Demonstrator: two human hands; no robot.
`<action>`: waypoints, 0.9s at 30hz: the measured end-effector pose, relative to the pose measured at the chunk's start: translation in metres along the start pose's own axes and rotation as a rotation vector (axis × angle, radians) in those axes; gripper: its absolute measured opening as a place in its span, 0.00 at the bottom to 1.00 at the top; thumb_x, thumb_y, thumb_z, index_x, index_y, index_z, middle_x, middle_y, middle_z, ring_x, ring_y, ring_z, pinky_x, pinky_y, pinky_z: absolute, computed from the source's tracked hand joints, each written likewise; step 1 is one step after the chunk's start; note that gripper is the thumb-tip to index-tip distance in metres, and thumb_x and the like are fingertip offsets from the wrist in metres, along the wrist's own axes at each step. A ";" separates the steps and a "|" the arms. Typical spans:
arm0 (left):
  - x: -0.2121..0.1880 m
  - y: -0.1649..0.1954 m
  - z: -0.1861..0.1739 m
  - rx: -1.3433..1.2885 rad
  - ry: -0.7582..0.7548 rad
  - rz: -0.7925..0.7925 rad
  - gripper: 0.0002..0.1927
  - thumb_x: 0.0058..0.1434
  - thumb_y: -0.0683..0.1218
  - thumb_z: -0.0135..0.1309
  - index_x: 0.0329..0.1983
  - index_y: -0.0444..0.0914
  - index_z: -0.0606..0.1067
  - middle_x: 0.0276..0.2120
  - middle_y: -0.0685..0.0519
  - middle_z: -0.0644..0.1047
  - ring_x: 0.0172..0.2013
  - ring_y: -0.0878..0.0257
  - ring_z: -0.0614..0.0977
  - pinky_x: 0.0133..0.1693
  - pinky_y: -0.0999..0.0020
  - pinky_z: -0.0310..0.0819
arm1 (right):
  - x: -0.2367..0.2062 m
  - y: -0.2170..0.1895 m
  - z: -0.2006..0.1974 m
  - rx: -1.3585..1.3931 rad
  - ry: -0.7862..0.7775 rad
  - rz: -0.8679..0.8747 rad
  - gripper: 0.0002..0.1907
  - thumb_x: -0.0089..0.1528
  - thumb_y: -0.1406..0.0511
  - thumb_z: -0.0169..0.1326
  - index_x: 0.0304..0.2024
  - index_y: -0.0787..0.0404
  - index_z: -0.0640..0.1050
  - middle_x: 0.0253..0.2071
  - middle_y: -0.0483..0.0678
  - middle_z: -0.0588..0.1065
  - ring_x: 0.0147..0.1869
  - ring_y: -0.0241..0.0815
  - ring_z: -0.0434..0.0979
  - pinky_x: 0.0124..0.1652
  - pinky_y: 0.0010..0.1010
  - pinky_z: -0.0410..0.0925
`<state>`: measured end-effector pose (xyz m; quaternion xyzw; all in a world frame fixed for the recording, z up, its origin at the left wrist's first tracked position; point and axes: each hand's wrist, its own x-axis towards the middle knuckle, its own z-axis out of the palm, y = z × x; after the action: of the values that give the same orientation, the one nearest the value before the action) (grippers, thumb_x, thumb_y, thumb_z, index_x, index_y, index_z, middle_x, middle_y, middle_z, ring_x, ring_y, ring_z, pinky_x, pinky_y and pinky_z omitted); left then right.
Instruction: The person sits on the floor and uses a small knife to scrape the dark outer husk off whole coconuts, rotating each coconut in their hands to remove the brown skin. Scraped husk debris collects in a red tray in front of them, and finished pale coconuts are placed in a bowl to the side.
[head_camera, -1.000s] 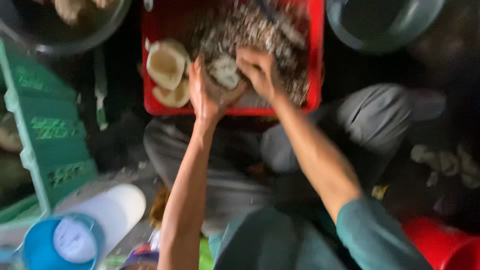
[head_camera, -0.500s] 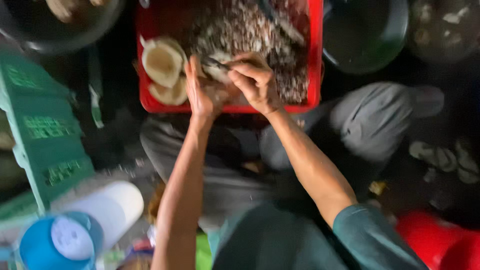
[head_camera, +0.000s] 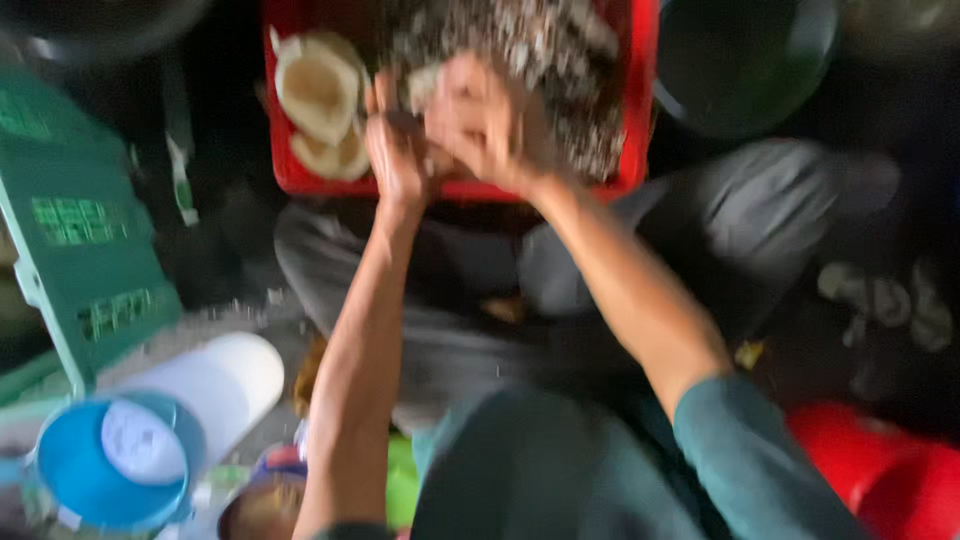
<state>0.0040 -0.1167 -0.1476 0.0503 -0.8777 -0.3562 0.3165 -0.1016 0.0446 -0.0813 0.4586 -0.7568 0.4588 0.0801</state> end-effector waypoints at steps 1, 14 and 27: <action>-0.003 -0.001 0.000 -0.002 0.034 0.074 0.43 0.68 0.52 0.68 0.74 0.30 0.57 0.67 0.36 0.68 0.64 0.40 0.73 0.66 0.51 0.70 | 0.003 -0.003 -0.001 -0.081 -0.031 -0.020 0.16 0.74 0.54 0.57 0.39 0.56 0.84 0.49 0.49 0.78 0.50 0.39 0.78 0.45 0.29 0.76; 0.003 0.016 -0.008 -0.444 0.023 -0.129 0.55 0.49 0.53 0.80 0.71 0.28 0.59 0.63 0.36 0.67 0.63 0.43 0.75 0.66 0.54 0.72 | -0.029 -0.004 0.003 0.277 0.128 0.197 0.08 0.67 0.66 0.57 0.34 0.63 0.82 0.41 0.48 0.78 0.51 0.44 0.77 0.55 0.40 0.73; 0.040 0.061 -0.044 -0.019 -0.162 0.185 0.64 0.40 0.64 0.80 0.70 0.31 0.58 0.61 0.34 0.69 0.60 0.37 0.73 0.60 0.49 0.70 | -0.083 0.073 0.011 0.638 0.385 0.732 0.14 0.73 0.62 0.56 0.55 0.65 0.82 0.49 0.48 0.80 0.53 0.38 0.76 0.53 0.32 0.70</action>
<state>0.0063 -0.1102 -0.0629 -0.0630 -0.8979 -0.3368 0.2764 -0.1070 0.0995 -0.1780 0.0733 -0.6619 0.7404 -0.0915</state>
